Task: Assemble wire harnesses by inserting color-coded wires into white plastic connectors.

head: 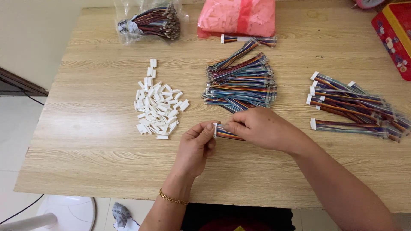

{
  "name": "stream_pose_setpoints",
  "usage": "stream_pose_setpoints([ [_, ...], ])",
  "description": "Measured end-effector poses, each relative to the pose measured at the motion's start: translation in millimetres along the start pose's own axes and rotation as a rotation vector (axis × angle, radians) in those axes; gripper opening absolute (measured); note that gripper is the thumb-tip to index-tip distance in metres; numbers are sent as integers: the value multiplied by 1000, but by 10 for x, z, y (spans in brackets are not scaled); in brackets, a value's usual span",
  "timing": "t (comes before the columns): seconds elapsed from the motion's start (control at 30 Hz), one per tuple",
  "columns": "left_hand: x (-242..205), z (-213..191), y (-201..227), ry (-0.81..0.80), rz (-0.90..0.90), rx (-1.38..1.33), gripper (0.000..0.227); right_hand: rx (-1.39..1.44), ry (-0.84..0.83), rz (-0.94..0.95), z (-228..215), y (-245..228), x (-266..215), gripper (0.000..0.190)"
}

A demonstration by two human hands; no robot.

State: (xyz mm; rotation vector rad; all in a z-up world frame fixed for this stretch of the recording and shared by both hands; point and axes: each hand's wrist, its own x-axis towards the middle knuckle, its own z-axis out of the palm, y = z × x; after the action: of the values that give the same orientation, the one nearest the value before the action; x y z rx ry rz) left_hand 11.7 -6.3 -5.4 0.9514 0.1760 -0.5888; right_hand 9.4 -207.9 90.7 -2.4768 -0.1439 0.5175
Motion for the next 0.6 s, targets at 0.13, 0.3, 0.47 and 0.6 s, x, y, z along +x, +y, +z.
stream_pose_setpoints([
  [0.13,-15,-27,0,-11,34,12,21,46,-12,50,-41,-14,-107,35],
  [0.3,-80,90,79,62,132,221,29,153,121,175,-241,408,-378,28],
  [0.47,-109,-15,132,119,192,362,31,-143,462,543,-598,1317,-756,29],
  [0.6,-139,-61,119,124,213,540,30,-366,588,434,-511,2126,-776,29],
])
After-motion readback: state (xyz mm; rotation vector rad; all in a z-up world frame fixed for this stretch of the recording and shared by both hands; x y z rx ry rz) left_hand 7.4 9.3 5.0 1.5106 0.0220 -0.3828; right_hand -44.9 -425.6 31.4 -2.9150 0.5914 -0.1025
